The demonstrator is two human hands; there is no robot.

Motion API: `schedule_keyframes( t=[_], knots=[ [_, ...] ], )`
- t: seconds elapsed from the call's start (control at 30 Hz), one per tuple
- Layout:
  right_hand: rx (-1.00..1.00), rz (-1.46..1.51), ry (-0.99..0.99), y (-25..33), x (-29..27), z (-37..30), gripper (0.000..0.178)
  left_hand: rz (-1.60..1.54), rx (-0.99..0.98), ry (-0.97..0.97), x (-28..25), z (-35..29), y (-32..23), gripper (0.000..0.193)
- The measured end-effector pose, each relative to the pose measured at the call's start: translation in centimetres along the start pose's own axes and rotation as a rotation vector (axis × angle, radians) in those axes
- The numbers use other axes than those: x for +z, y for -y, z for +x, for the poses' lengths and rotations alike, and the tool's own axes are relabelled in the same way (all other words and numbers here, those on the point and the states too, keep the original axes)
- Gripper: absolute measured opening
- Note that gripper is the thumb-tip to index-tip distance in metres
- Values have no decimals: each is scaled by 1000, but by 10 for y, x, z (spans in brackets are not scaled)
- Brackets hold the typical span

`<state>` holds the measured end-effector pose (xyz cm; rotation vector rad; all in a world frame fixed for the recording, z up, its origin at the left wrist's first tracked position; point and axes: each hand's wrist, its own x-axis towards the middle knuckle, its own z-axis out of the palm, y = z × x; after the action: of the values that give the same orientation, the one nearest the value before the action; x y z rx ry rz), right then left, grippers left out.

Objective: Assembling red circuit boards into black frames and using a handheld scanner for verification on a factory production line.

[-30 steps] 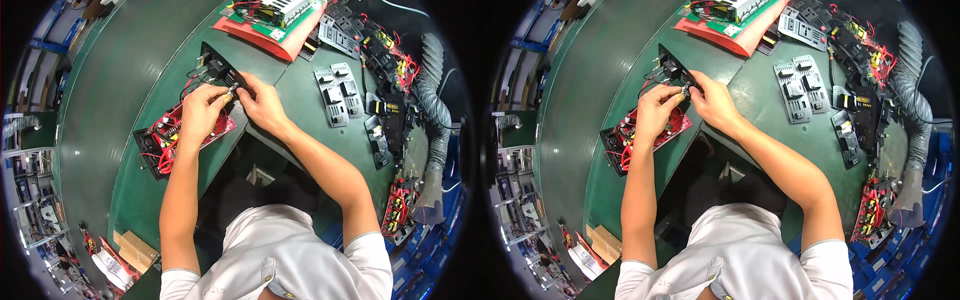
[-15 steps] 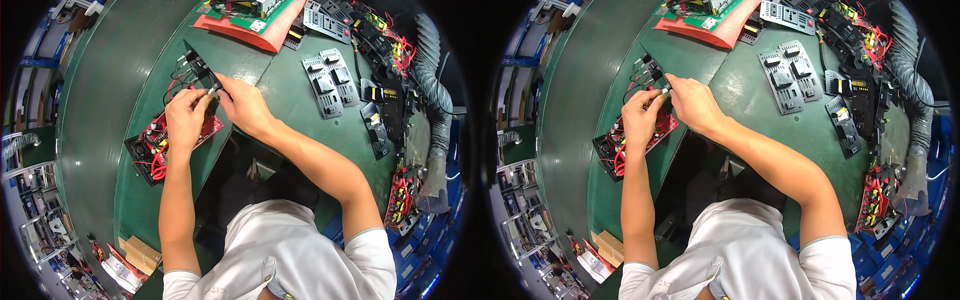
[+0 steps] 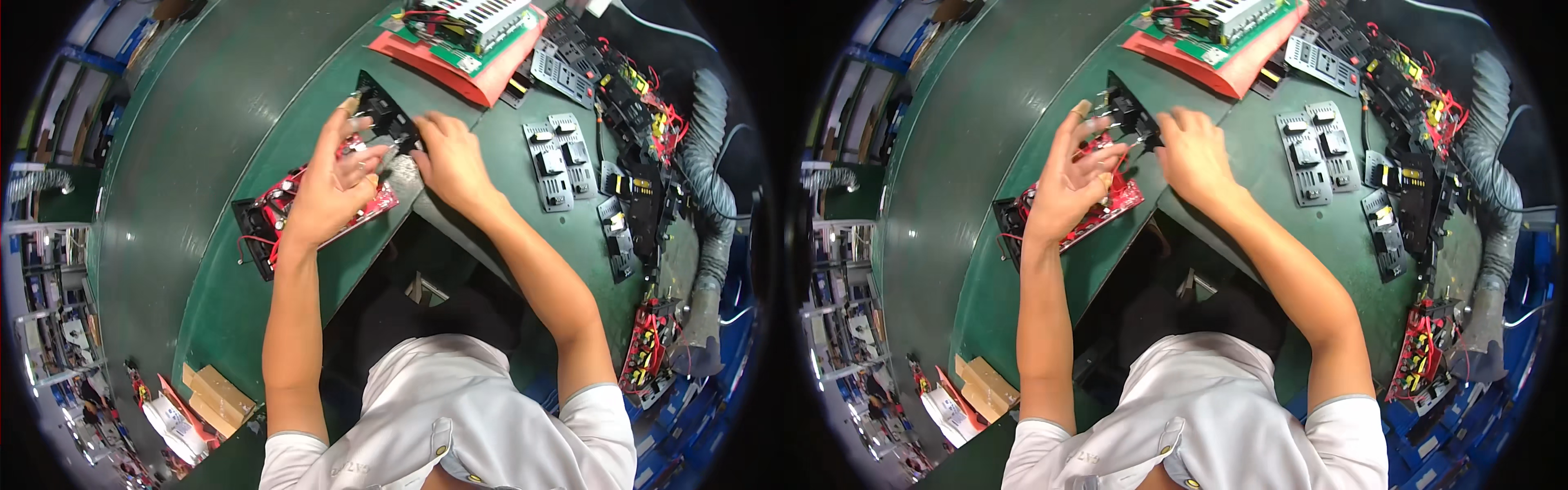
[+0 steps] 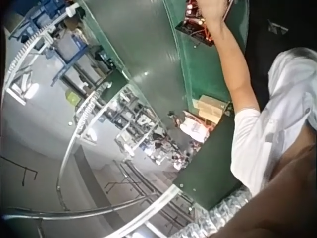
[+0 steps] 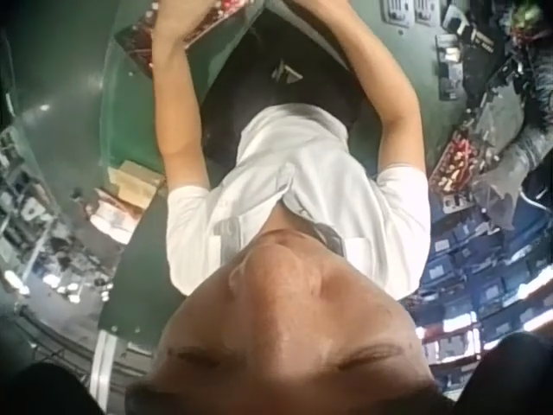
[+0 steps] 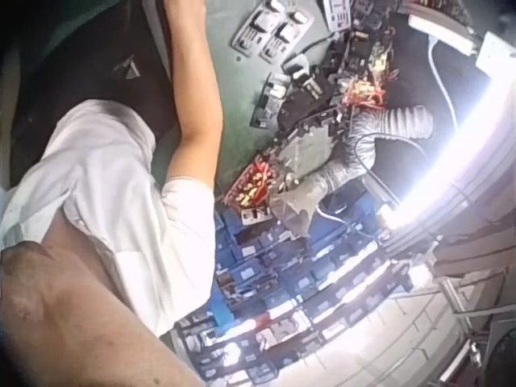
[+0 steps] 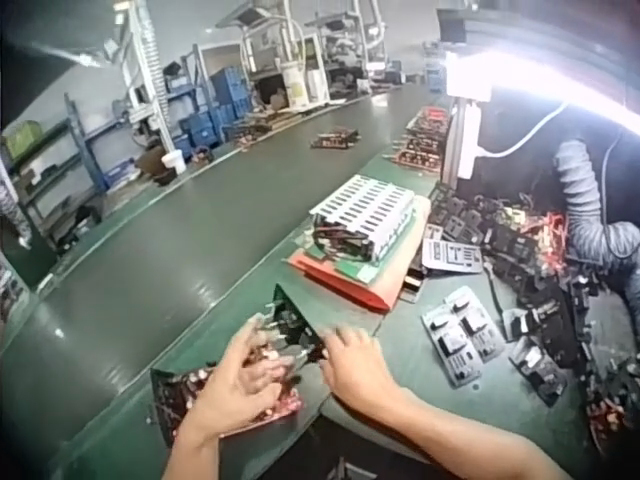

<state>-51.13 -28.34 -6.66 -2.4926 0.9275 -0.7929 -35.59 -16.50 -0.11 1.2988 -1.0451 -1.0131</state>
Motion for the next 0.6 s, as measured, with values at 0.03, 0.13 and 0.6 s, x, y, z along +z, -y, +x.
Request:
schedule_keyframes(
  t=[0.03,0.13,0.6],
  knots=[
    [22,-19,-48,0,-4,0,46,-79,-18,56,1,0,-3,91],
    [-77,226,-68,23,-31,11,41,-272,36,32,-3,0,7,89],
    [256,986,139,36,-34,-1,8,415,64,-41,7,5,9,38]
  ],
)
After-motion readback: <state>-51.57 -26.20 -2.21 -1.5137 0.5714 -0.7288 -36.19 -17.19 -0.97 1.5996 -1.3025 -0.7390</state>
